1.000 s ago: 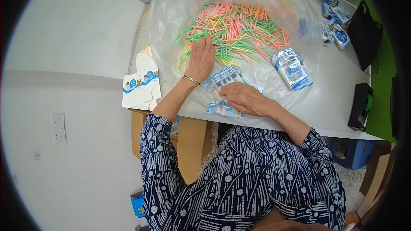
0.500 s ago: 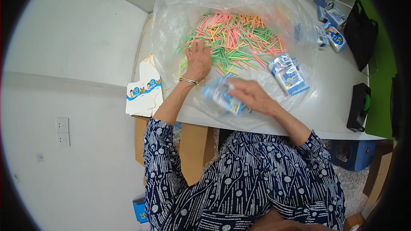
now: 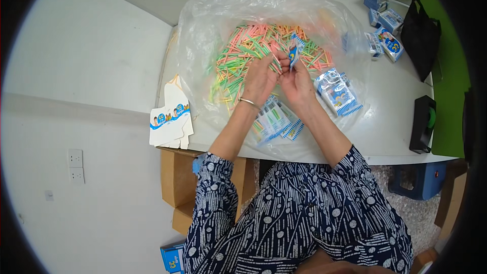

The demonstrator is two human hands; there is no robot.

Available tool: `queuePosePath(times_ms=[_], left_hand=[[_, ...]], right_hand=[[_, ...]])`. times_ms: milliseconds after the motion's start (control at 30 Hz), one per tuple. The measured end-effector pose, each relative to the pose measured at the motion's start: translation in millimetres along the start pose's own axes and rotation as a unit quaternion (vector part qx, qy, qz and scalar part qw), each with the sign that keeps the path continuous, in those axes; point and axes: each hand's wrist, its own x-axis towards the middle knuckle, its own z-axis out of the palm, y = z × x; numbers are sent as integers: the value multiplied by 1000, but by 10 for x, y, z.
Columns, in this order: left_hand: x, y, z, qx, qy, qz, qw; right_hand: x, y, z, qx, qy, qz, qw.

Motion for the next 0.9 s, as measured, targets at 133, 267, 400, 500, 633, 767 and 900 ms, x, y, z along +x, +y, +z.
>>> queuePosePath(times_ms=[133, 267, 400, 500, 633, 767, 900], left_hand=[[-6, -197, 7, 80, 39, 83, 993], [61, -296, 247, 74, 81, 173, 979], [95, -314, 206, 67, 114, 155, 979], [146, -266, 65, 40, 98, 121, 987], [119, -95, 26, 10, 61, 81, 995], [151, 190, -107, -7, 81, 117, 990], [23, 501, 15, 30, 41, 163, 985]], right_hand=[[6, 28, 187, -13, 98, -57, 994], [179, 65, 12, 7, 91, -90, 992], [243, 74, 24, 4, 123, -85, 989], [190, 61, 160, -25, 105, -70, 992], [144, -145, 102, -206, 9, -86, 975], [62, -429, -6, -362, 12, -104, 926], [-162, -633, 32, -486, -100, -4, 868]])
